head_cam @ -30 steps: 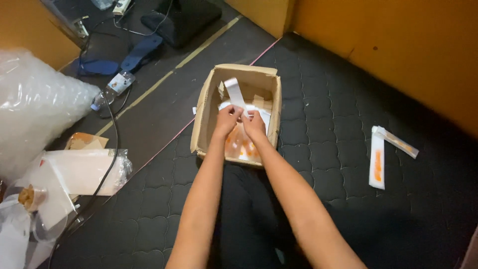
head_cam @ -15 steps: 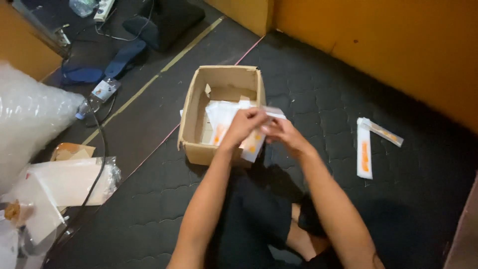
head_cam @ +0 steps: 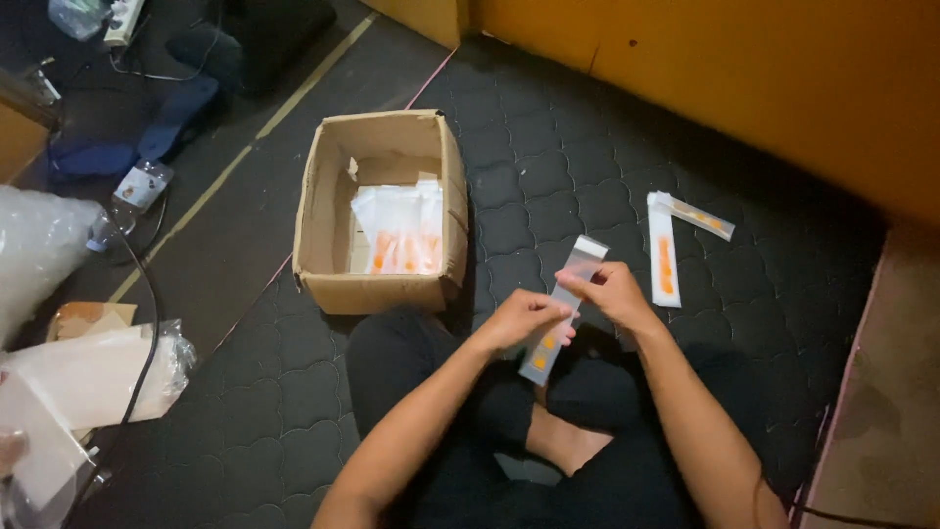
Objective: Inserting thin paper strips into clear plastic sleeves.
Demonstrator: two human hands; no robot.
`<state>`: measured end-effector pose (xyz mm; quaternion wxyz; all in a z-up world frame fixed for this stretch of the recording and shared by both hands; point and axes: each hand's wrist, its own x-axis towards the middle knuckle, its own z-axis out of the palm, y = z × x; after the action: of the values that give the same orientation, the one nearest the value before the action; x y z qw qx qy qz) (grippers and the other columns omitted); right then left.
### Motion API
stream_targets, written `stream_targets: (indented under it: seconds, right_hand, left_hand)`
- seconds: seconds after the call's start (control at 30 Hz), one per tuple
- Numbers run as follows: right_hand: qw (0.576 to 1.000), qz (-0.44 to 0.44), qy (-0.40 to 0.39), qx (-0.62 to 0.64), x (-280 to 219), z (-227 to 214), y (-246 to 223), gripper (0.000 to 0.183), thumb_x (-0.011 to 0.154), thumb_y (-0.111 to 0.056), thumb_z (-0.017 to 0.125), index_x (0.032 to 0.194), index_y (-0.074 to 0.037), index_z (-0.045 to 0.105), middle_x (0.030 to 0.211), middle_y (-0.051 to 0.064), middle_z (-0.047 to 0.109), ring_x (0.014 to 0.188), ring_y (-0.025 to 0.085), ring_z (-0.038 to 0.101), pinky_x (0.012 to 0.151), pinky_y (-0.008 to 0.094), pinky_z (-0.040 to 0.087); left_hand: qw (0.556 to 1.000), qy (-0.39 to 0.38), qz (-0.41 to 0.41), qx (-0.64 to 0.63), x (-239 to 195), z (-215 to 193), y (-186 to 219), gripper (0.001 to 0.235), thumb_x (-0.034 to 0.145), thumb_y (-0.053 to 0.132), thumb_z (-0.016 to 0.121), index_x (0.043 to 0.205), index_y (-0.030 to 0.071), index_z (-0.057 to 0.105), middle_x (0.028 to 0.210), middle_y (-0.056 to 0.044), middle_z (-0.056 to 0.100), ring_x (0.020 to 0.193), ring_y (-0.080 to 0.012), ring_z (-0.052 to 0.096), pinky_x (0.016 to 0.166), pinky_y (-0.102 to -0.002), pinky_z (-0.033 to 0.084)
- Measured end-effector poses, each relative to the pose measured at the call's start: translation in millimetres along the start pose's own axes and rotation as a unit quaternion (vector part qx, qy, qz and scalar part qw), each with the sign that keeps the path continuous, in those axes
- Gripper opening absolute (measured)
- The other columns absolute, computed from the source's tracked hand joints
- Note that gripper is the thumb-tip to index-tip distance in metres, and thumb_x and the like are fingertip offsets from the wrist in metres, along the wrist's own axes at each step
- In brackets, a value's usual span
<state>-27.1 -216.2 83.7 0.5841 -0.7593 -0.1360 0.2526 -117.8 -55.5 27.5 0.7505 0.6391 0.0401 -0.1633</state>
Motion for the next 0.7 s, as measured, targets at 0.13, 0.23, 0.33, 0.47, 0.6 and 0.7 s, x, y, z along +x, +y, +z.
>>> stream_targets:
  seconds: [0.13,0.23,0.33,0.47,0.6,0.7]
  right_hand:
    - [1.0,-0.009,-0.018,-0.001,13,-2,17,0.014,0.084,-0.019,0.086,0.095,-0.01,0.083,0.061,0.002,0.067,0.057,0.006,0.053,0.055,0.021,0.046]
    - [1.0,0.007,-0.01,-0.008,23,-5,30,0.013,0.083,-0.019,0.086,0.093,-0.011,0.081,0.06,0.004,0.065,0.055,0.009,0.057,0.053,0.022,0.047]
    - [0.998,0.027,-0.038,-0.046,9,-2,18,0.031,0.079,-0.024,0.088,0.104,-0.008,0.079,0.08,0.007,0.069,0.073,0.016,0.059,0.065,0.032,0.053]
    - [0.997,0.037,0.011,-0.071,16,3,53,0.023,0.088,-0.034,0.083,0.097,-0.013,0.082,0.078,0.006,0.075,0.075,0.012,0.064,0.067,0.03,0.054]
    - [0.999,0.032,-0.009,-0.029,9,-4,49,0.015,0.089,-0.026,0.082,0.083,-0.012,0.08,0.065,0.001,0.069,0.064,0.009,0.058,0.063,0.027,0.05]
    - [0.997,0.037,-0.051,-0.036,1,-3,42,0.012,0.09,-0.017,0.079,0.091,-0.005,0.082,0.076,0.004,0.073,0.072,0.015,0.056,0.068,0.035,0.052]
  left_hand:
    - [0.99,0.014,-0.056,-0.132,-5,7,-7,0.024,0.096,0.021,0.074,0.106,-0.001,0.075,0.093,-0.022,0.076,0.085,-0.0276,0.077,0.071,-0.04,0.064]
    - [0.998,0.055,0.014,-0.038,0,13,3,0.022,0.091,0.028,0.079,0.096,0.007,0.081,0.078,-0.006,0.073,0.075,-0.0114,0.062,0.062,-0.031,0.055]
    - [0.995,0.074,0.035,-0.057,22,-2,-26,0.018,0.093,0.028,0.077,0.097,0.011,0.082,0.085,-0.005,0.075,0.078,-0.0078,0.062,0.066,-0.031,0.059]
    - [0.996,0.07,0.056,0.031,40,-24,-59,0.021,0.093,0.023,0.076,0.104,0.006,0.074,0.108,-0.015,0.071,0.094,-0.0171,0.065,0.074,-0.039,0.061]
    - [0.99,0.1,0.076,0.058,33,-34,-22,0.04,0.096,0.034,0.07,0.115,-0.001,0.069,0.116,-0.018,0.061,0.094,-0.0263,0.07,0.078,-0.039,0.059]
    - [0.982,0.092,0.117,0.117,22,-19,15,0.034,0.093,0.036,0.079,0.112,0.007,0.075,0.095,-0.011,0.067,0.094,-0.0238,0.071,0.078,-0.036,0.055]
